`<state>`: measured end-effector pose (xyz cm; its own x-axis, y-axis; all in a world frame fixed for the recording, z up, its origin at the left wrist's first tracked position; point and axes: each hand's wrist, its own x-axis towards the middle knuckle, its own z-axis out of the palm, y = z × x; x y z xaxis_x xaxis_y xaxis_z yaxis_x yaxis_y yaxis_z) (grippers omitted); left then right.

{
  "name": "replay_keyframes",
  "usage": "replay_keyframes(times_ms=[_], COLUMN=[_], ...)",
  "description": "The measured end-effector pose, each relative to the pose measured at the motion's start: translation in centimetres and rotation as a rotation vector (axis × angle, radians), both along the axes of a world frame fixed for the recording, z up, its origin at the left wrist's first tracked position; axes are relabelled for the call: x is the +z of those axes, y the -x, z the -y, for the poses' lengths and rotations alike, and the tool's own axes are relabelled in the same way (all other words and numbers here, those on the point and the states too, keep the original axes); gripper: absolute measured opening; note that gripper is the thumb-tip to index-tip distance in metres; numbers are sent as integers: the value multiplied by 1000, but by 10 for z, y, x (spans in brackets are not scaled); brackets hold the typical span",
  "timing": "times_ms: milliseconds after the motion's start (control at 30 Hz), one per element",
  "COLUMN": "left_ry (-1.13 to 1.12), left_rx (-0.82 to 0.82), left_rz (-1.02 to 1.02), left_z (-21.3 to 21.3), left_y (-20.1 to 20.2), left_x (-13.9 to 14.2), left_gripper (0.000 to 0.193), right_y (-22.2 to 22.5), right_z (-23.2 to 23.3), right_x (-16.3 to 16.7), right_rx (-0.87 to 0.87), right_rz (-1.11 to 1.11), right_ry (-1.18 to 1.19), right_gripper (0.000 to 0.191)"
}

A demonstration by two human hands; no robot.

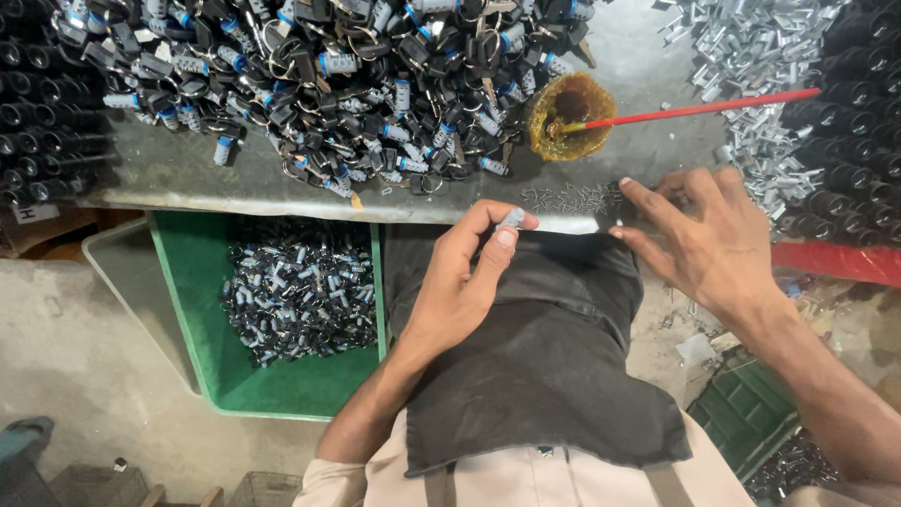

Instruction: The person picks small lock body components from the workbench, applies glue to them using a brush dipped in a container, presses the parts together by hand, and places the assembled locks into a green bin, repeating the cycle.

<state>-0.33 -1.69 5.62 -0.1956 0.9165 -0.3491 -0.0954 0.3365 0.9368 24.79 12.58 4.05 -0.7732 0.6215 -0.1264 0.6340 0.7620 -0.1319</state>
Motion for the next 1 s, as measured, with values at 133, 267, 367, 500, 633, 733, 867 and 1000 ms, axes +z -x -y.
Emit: replay_keyframes(times_ms=[133,267,367,500,633,733,867,1000], left_ry=[-199,-86,-11,-83,-118,-68,-52,-90], left_rx=[4,10,0,-10,-1,6,1,-38], left_rz=[-51,5,40,26,4,47,133,131], left_z=[-1,-2,-3,-3,-3,-2,-2,-3], left_y=[5,5,3,3,4,1,-6,-11], left_x=[3,4,4,5,5,2,-2,-5], left_gripper=[18,21,23,22,21,22,25,23], right_y=[-6,-9,-9,-12,-20,-25,-27,-27], right_z=[1,3,5,8,12,16,21,24], right_x=[-3,-4,-6,-8,-14,-21,-26,-26], right_rx=[7,36,19,18,29,-29,-125,-73], right_rz=[-79,-90,-70,-28,-88,-119,-181,-192], right_ry=[-5,-3,20,-26,-34,0,63,-9], right_gripper=[47,47,46,45,45,40,40,42])
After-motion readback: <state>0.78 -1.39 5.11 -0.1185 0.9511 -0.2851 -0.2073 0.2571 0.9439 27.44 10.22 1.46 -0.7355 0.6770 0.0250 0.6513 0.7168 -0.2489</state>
